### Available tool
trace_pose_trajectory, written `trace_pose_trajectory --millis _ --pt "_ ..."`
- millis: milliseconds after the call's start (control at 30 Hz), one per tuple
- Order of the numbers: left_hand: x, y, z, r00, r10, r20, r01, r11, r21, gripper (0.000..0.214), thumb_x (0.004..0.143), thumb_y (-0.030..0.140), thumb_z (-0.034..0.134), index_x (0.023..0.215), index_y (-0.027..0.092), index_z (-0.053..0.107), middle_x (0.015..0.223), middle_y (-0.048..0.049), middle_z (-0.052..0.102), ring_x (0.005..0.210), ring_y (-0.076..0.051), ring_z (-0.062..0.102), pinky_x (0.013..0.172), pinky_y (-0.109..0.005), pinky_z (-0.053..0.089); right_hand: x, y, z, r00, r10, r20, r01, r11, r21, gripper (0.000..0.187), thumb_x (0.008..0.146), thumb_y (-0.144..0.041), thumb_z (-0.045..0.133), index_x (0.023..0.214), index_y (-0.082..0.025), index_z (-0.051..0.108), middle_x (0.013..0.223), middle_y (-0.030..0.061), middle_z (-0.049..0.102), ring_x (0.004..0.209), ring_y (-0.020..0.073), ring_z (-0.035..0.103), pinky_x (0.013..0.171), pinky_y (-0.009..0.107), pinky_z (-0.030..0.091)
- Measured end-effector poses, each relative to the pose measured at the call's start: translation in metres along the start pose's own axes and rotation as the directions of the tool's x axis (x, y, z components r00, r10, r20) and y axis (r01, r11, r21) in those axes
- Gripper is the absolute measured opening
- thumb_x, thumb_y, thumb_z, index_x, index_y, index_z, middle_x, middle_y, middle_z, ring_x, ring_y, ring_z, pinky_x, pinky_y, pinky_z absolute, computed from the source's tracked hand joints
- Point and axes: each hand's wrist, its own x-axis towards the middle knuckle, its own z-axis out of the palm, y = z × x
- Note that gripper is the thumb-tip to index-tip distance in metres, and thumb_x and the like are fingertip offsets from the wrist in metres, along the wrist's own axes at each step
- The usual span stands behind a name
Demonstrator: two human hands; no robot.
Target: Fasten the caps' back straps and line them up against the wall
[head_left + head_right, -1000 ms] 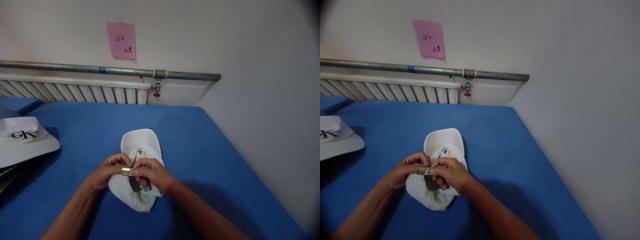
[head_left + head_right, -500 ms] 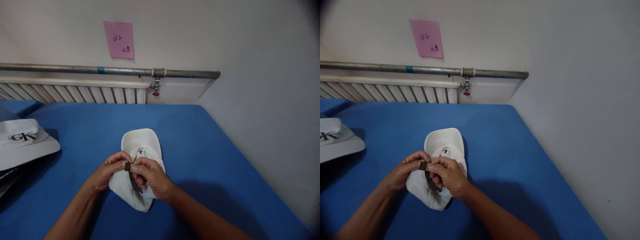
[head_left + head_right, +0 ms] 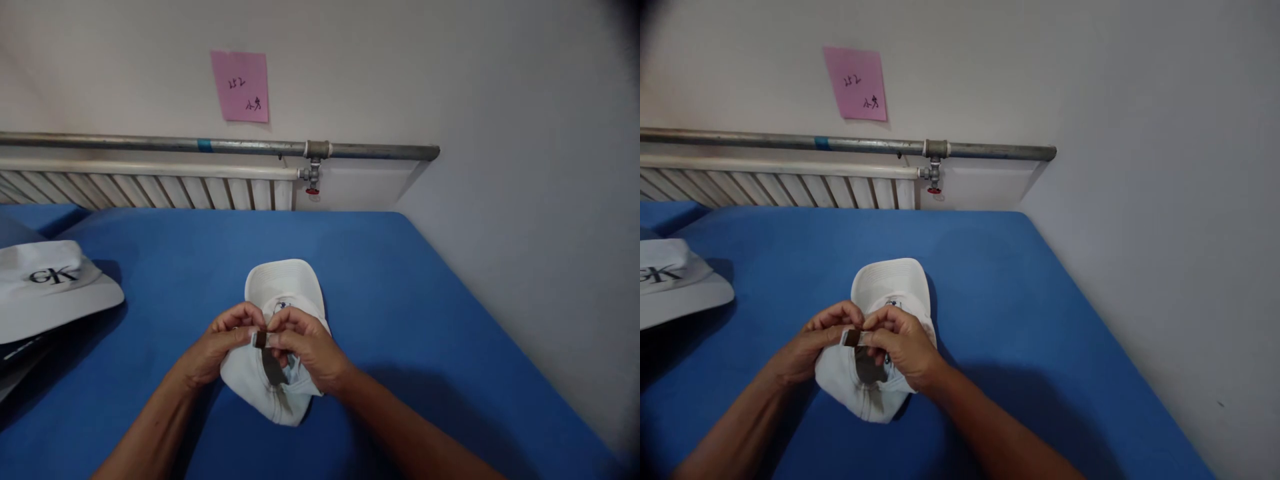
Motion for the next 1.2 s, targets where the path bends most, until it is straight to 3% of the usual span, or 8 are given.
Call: trace_pose_trajectory --millis 267,433,600,767,1033,1200 --pt "0.0 0.002 0.001 0.999 0.041 -0.033 -0.042 0.999 -0.022 0.022 0.07 0.026 0.08 0.08 0.015 0.064 0.071 -0.001 0.068 0.06 -0.011 0.064 0.057 -0.018 0.049 -0.002 -0.008 0.0 1.0 0.021 0.023 -0.017 0.987 -0.159 0.019 0.062 -0.018 0.063 0.081 -0.018 0.058 0.062 -0.0034 0.063 0.048 0.0077 0.052 0.047 0.02 0.04" --pt "-0.002 -0.001 -0.001 1.0 0.013 0.002 -0.013 1.0 -0.006 0.019 0.072 0.023 0.078 0.082 0.016 0.063 0.071 -0.0004 0.068 0.058 -0.011 0.064 0.055 -0.019 0.048 -0.002 -0.009 0.0 0.997 0.036 0.073 -0.025 0.989 -0.145 0.025 0.058 -0.014 0.064 0.081 -0.019 0.057 0.06 -0.0048 0.063 0.05 0.0083 0.053 0.049 0.02 0.041" --pt "-0.002 0.0 -0.002 0.999 0.023 -0.023 -0.023 1.0 0.01 0.019 0.071 0.024 0.078 0.079 0.015 0.062 0.068 -0.0004 0.065 0.057 -0.01 0.06 0.054 -0.018 0.045 -0.003 -0.015 -0.005 0.995 0.027 0.093 -0.01 0.985 -0.172 0.019 0.064 -0.018 0.062 0.082 -0.018 0.058 0.06 -0.0038 0.064 0.047 0.0087 0.055 0.047 0.021 0.044" --pt "0.0 0.0 0.002 1.0 -0.005 -0.016 0.005 1.0 0.001 0.022 0.07 0.026 0.078 0.078 0.016 0.061 0.069 -0.0024 0.068 0.058 -0.015 0.064 0.055 -0.022 0.047 -0.002 -0.015 -0.003 0.992 0.013 0.125 -0.001 0.995 -0.097 0.024 0.059 -0.011 0.063 0.081 -0.018 0.056 0.057 -0.0058 0.063 0.044 0.0075 0.054 0.047 0.02 0.044" --pt "-0.002 0.003 0.004 0.997 0.016 -0.08 -0.014 1.0 0.022 0.024 0.067 0.026 0.081 0.075 0.015 0.061 0.065 0.0005 0.065 0.053 -0.011 0.06 0.052 -0.019 0.045 -0.006 -0.025 -0.003 0.984 0.106 0.144 -0.084 0.986 -0.147 0.026 0.061 -0.013 0.064 0.085 -0.018 0.056 0.058 -0.0033 0.066 0.043 0.0087 0.055 0.042 0.019 0.043" --pt "-0.002 0.002 0.005 1.0 -0.012 -0.023 0.012 1.0 0.029 0.025 0.068 0.028 0.08 0.078 0.015 0.06 0.068 -0.0023 0.068 0.057 -0.015 0.064 0.055 -0.022 0.048 -0.005 -0.026 -0.003 0.979 0.078 0.188 -0.054 0.99 -0.13 0.025 0.06 -0.014 0.066 0.083 -0.017 0.056 0.06 -0.0029 0.066 0.047 0.0096 0.058 0.042 0.018 0.044"
